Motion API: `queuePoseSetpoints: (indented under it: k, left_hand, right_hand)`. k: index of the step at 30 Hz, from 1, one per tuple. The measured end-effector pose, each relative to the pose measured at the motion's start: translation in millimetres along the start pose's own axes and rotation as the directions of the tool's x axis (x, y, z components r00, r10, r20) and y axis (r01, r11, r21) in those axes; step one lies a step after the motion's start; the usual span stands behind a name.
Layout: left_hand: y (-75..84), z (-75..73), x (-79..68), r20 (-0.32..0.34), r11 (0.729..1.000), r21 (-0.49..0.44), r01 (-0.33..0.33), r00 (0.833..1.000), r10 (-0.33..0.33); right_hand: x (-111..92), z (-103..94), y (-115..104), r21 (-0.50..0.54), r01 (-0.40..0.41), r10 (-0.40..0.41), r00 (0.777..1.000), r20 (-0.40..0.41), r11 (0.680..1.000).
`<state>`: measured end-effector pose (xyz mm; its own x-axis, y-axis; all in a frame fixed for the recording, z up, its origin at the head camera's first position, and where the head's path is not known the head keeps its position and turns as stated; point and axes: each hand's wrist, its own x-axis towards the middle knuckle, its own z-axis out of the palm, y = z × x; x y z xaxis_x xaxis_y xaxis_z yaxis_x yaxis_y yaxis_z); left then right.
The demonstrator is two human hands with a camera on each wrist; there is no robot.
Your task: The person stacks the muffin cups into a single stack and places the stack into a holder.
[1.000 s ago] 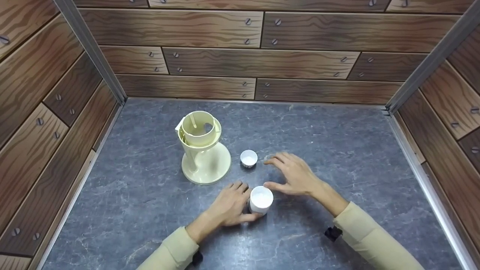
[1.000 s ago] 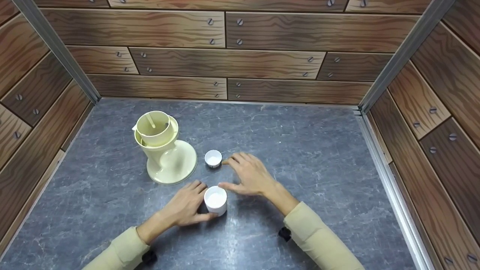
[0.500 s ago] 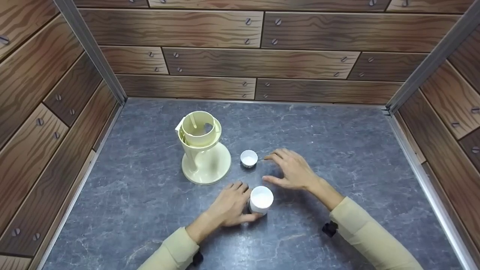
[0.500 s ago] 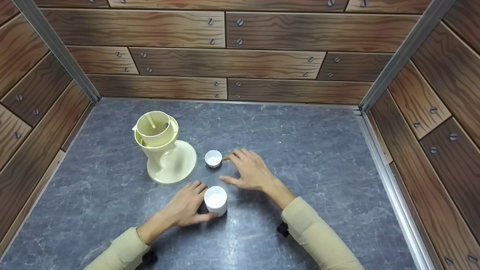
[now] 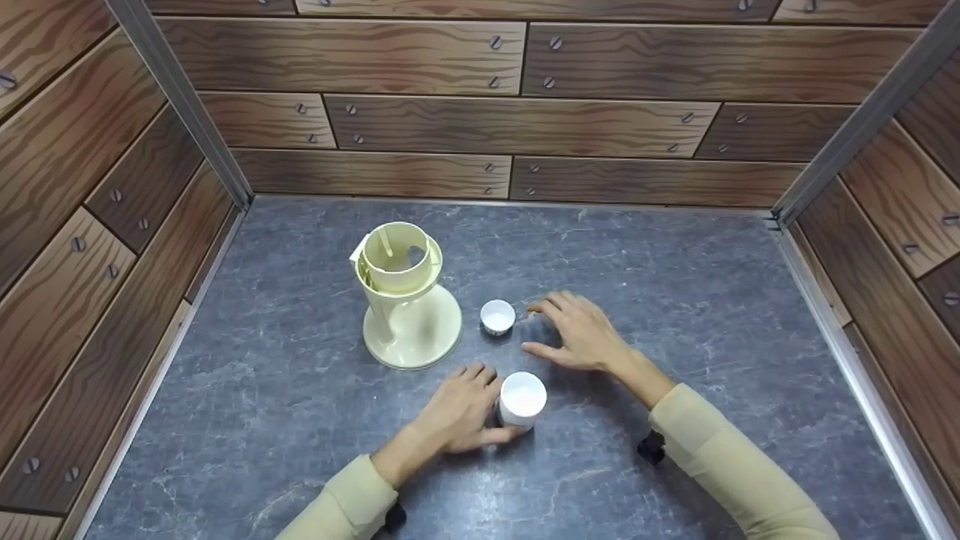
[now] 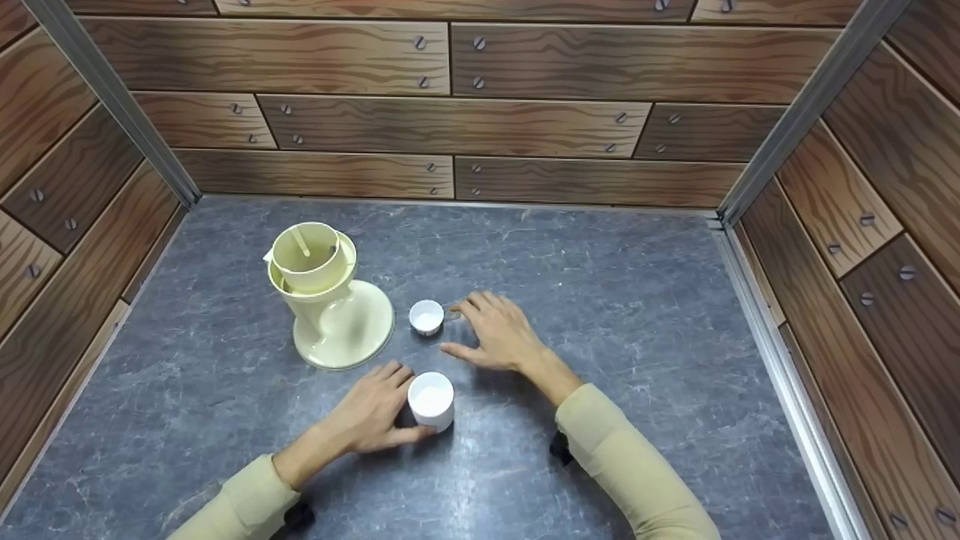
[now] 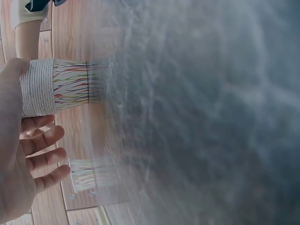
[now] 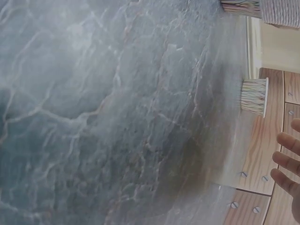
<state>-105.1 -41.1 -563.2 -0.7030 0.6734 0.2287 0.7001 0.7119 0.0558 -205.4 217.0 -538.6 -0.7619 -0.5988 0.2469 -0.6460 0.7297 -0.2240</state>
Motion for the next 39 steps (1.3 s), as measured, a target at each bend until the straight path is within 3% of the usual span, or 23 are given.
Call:
queuePoseSetpoints:
  k: [8,21,39]
  left_hand:
    - [0.2,0.0,0.4,-0.025,1.0,-0.009,0.002,1.0,-0.002]
    - [0.0,-0.9,0.2,-0.003,1.0,-0.008,0.004,1.0,-0.004]
    - [0.9,-0.6,-0.9,-0.021,1.0,0.006,-0.009,1.0,0.01]
  right_hand:
    - [5.9,8.8,6.2,0.013,-0.084,0.083,0.993,0.089,0.996]
    - [17.8,19.6,10.5,0.004,-0.15,0.147,0.975,0.164,0.989]
    - [35.6,31.0,6.8,-0.019,-0.137,0.138,0.973,0.183,0.99]
